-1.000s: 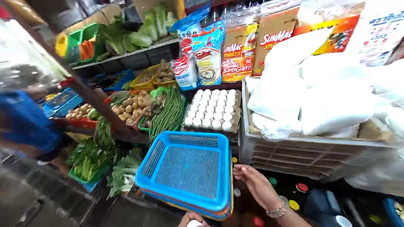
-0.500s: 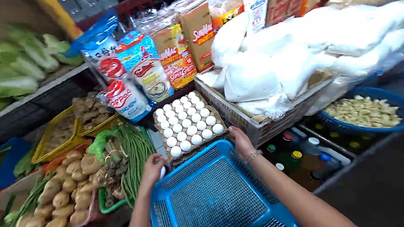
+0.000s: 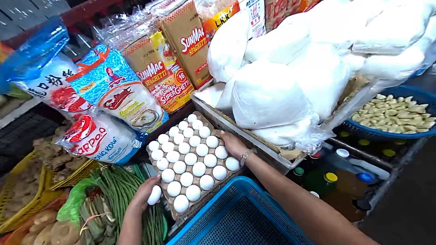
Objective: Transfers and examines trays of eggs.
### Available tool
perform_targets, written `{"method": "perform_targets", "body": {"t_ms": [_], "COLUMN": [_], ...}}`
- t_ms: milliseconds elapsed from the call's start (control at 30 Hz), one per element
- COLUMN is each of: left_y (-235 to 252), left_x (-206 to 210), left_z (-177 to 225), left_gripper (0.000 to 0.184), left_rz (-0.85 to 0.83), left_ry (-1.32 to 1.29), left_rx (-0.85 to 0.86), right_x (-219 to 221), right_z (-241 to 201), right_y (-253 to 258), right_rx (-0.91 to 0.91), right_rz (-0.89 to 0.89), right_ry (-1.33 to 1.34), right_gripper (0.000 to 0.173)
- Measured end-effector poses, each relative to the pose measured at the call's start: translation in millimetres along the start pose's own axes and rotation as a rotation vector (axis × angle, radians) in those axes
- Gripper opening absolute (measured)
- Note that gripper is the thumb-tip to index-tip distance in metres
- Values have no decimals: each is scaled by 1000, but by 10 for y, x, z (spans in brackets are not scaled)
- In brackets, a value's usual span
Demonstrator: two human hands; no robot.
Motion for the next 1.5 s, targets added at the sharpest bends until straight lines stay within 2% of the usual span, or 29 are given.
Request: {"method": "perform_targets", "body": {"t_ms": [167,367,600,700,800,967,1133,1300,1400,1467,1500], "left_y": [152,222,290,319,351,394,410,433,419,409,398], "left_x": [21,21,16,25,16,2,19,15,10,10,11], "left_z": [-4,33,28,32,15,-15,-17,-33,-22,-15,-10], "left_gripper": [28,30,24,22,19,21,28,27,26,26,26], "left_rz": [-59,-80,-125,-131,-123,-136,-138,-123,-123,-120,-121], "left_ry": [-70,-133,-202,-226,-255,-307,-290,-312,-312,-315,-309], "left_rx": [25,18,42,34,22,43,58,58,50,48,50], "right_x": [43,236,226,283,441,602,404,256,147,104,116], "right_z": [61,-160,-82,-141,-293,-159,-146,-325,-203,-82,-55], "right_y": [283,518,729,747,763,1090,1097,739,656,663,653], "right_rx": [77,140,170,166,160,97,83,130,156,101,55], "right_rz": [31,-127,-49,-69,-171,-285,-185,-102,-21,-30,-80], "right_ry": [4,-165,-199,-309,-449,-529,-373,-400,-334,-372,-440], "right_gripper": [67,78,82,81,79,82,83,84,84,76,65]}}
Point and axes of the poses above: each hand's wrist, its own y-axis towards the middle knuckle, its own x-axis out of the palm, z = x × y, the point moved 10 cm from there along y, towards the middle knuckle, and after that the axes turned 10 degrees about -x, right-handed, at the moved point
